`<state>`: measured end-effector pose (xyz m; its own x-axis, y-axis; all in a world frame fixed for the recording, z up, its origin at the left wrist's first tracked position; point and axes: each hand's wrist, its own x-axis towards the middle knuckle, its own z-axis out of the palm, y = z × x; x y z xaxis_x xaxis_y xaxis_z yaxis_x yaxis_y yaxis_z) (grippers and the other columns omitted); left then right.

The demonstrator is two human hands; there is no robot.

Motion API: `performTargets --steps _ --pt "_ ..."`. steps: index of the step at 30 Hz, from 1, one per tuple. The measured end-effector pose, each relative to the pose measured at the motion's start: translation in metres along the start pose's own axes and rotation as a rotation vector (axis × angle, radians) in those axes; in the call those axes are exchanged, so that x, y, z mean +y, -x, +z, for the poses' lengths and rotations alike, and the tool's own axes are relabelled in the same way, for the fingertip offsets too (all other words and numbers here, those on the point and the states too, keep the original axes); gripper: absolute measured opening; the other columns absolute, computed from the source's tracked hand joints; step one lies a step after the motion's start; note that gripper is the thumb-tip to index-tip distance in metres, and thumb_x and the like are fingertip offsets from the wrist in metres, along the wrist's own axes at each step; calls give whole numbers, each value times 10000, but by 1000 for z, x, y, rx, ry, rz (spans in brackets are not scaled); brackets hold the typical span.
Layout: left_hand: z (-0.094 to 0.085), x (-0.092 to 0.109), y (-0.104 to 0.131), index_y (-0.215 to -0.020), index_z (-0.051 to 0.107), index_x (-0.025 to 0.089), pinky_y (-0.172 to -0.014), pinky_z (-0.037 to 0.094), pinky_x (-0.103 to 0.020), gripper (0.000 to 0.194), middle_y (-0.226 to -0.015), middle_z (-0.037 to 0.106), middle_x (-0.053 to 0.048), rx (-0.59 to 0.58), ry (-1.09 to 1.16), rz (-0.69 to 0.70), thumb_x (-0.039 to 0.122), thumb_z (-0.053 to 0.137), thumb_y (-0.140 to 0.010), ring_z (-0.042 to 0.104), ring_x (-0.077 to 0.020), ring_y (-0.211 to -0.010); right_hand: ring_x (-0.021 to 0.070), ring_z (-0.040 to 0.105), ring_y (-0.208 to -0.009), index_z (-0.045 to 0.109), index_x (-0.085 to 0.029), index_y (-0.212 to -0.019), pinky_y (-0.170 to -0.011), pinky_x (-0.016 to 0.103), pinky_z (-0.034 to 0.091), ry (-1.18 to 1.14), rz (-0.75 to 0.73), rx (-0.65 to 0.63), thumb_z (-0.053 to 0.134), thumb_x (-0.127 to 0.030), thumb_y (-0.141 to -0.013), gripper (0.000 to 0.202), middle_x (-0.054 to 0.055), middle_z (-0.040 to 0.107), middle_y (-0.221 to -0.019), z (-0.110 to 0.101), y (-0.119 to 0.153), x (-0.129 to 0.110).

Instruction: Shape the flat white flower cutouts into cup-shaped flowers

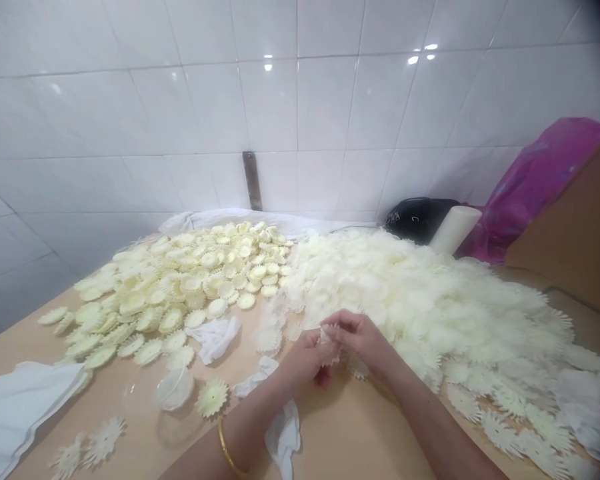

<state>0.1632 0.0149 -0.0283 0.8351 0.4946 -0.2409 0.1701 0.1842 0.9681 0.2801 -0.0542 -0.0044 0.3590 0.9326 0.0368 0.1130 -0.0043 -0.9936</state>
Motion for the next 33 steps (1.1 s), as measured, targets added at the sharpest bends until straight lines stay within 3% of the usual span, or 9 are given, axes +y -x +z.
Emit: performTargets --steps 3,7,13,18,24,29,33 --pt "0 1 0 -628 492 143 -365 303 -190 386 -462 497 9 -34 21 4 524 545 -660 444 -81 -350 133 541 -536 589 -152 -647 -537 255 439 -72 0 -12 598 -365 -684 216 -12 585 -573 -1 1 -2" --pt "-1 2 -1 -642 507 134 -385 323 -186 379 -517 539 -14 13 54 30 509 545 -672 501 -98 -398 141 569 -508 584 -163 -737 -505 258 444 -191 44 -123 607 -366 -677 214 -10 612 -611 -2 5 -5" --pt "-2 1 -1 -667 540 118 -399 319 -176 294 -527 550 -27 34 97 83 408 545 -711 531 -107 -446 143 550 -411 540 -168 -747 -423 247 418 -193 84 -177 593 -376 -697 220 -13 596 -538 0 6 -5" --pt "2 2 0 -671 525 119 -399 324 -196 306 -535 548 -24 -14 120 122 421 547 -713 484 -86 -399 133 503 -340 475 -182 -624 -341 222 363 -160 12 -20 553 -390 -728 245 -40 527 -431 4 2 5" --pt "8 4 -1 -705 519 133 -394 302 -198 325 -516 530 -1 35 160 147 457 518 -732 443 -72 -377 92 426 -261 378 -197 -571 -270 201 301 -236 -15 299 548 -422 -727 322 -84 421 -413 16 -2 5" --pt "14 10 1 -648 484 139 -405 307 -192 322 -497 504 10 56 196 189 444 503 -749 434 -66 -383 91 371 -227 350 -211 -595 -234 207 262 -142 39 384 480 -485 -759 344 -97 358 -387 23 -1 -2" --pt "22 9 3 -630 459 147 -394 299 -186 337 -469 466 24 145 171 226 450 454 -778 412 -61 -367 77 369 -293 360 -206 -602 -302 202 299 34 -17 480 446 -485 -782 343 -88 352 -415 26 0 2"
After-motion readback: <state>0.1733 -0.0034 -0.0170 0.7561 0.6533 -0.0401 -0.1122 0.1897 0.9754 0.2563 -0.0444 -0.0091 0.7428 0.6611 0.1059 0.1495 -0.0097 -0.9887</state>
